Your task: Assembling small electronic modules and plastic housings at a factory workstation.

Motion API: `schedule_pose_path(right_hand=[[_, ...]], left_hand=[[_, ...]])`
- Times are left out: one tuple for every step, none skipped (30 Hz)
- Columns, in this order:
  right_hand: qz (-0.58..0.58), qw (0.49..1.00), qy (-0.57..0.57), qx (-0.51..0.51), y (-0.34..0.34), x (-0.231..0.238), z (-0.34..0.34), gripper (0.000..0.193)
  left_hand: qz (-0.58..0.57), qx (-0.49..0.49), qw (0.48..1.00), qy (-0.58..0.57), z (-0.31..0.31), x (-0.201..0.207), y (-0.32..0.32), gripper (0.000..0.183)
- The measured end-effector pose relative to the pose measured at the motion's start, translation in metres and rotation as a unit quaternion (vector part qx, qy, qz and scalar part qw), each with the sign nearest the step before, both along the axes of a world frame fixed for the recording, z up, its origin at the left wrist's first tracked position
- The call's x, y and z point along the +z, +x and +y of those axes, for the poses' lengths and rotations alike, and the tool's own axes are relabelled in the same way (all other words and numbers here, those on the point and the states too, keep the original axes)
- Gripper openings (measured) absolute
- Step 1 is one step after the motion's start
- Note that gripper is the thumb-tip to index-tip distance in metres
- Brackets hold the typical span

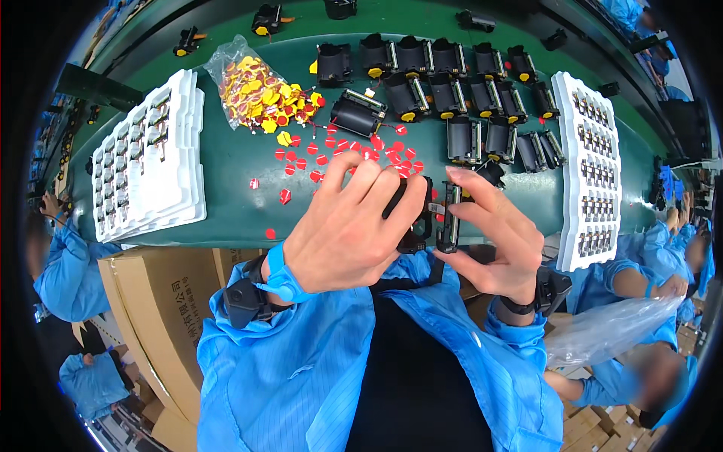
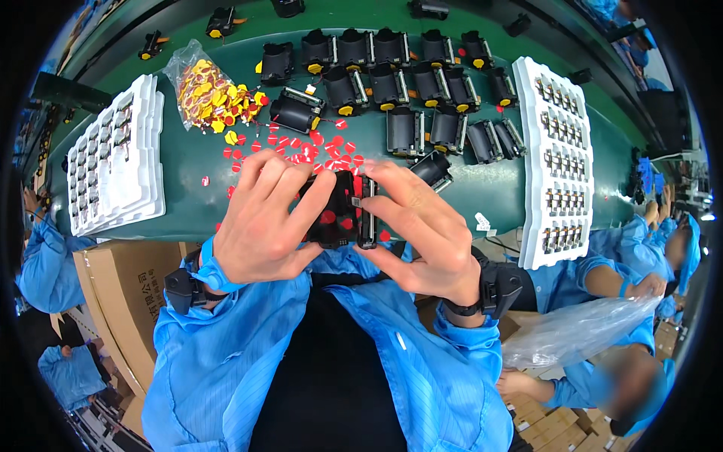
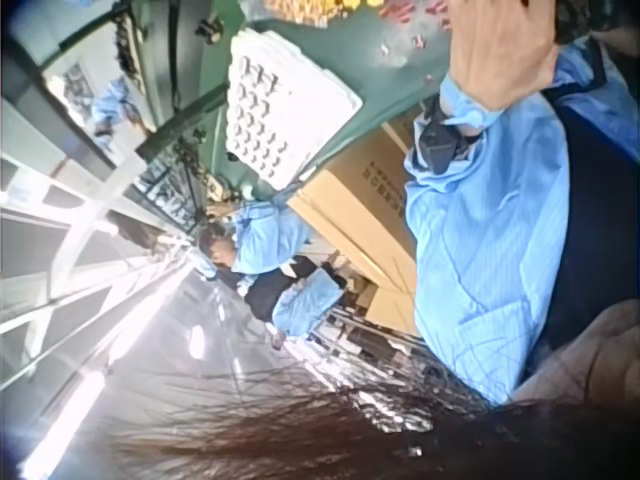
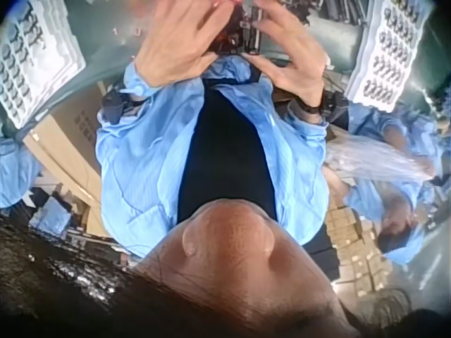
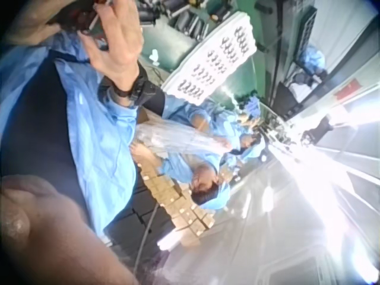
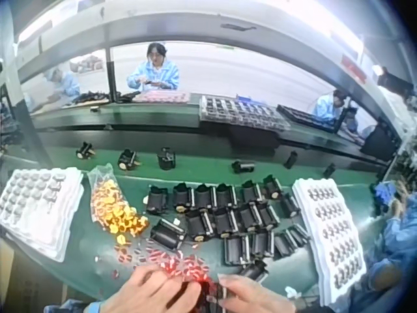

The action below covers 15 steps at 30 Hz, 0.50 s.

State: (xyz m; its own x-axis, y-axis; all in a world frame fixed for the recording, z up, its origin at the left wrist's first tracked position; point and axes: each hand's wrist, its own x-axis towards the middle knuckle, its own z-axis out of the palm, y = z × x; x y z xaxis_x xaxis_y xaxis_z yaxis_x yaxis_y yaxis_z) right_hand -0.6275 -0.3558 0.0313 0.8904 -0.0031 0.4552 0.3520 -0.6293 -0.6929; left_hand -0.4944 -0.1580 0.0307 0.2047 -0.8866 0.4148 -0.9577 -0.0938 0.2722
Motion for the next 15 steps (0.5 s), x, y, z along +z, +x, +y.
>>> schedule_pose_path(right_hand=[[-0.007,1.000,-0.007,0.003,0.000,0.000,0.000,0.047],[-0.014,1.000,-0.013,0.006,0.000,0.000,0.001,0.046],[-0.014,1.000,-0.013,0.007,0.001,0.000,0.001,0.046],[-0.012,1.000,-0.020,0.007,0.002,0.001,0.001,0.046],[-0.010,1.000,-0.027,0.008,0.003,0.001,0.002,0.046],[-0.010,1.000,-0.027,0.007,0.003,0.000,0.002,0.046],[0.005,1.000,-0.012,0.014,0.005,-0.001,0.002,0.046],[0.020,1.000,0.004,0.022,0.006,-0.003,0.002,0.046],[0.020,1.000,0.003,0.022,0.007,-0.007,-0.001,0.046],[0.029,0.998,0.042,0.036,0.007,-0.015,-0.006,0.046],[0.038,0.995,0.082,0.050,0.007,-0.019,-0.008,0.047],[0.037,0.995,0.082,0.050,0.007,-0.019,-0.009,0.047],[0.030,0.995,0.077,0.062,0.007,-0.020,-0.009,0.047],[0.024,0.994,0.073,0.074,0.007,-0.020,-0.010,0.047],[0.023,0.994,0.073,0.074,0.006,-0.018,-0.009,0.047]], left_hand=[[-0.004,-0.001,1.000,0.002,0.000,0.001,0.000,0.080],[-0.008,-0.002,1.000,0.004,0.000,0.001,0.000,0.080],[-0.008,-0.001,1.000,0.004,0.000,0.001,0.000,0.080],[-0.011,0.000,1.000,0.003,0.000,0.001,0.000,0.080],[-0.015,0.001,1.000,0.002,0.001,0.002,0.000,0.080],[-0.015,0.000,1.000,0.002,0.000,0.003,0.000,0.080],[0.002,-0.007,1.000,0.000,0.000,0.005,0.001,0.080],[0.019,-0.013,1.000,-0.003,-0.001,0.006,0.001,0.080],[0.019,-0.014,1.000,-0.003,-0.001,0.006,0.003,0.080],[0.056,-0.021,0.998,-0.008,0.000,0.006,0.005,0.079],[0.094,-0.029,0.995,-0.013,0.000,0.006,0.008,0.079],[0.093,-0.029,0.995,-0.013,0.001,0.003,0.009,0.079],[0.142,-0.034,0.989,-0.034,0.002,-0.002,0.010,0.080],[0.191,-0.039,0.979,-0.054,0.002,-0.005,0.010,0.081],[0.191,-0.039,0.979,-0.054,0.001,-0.005,0.011,0.081]])
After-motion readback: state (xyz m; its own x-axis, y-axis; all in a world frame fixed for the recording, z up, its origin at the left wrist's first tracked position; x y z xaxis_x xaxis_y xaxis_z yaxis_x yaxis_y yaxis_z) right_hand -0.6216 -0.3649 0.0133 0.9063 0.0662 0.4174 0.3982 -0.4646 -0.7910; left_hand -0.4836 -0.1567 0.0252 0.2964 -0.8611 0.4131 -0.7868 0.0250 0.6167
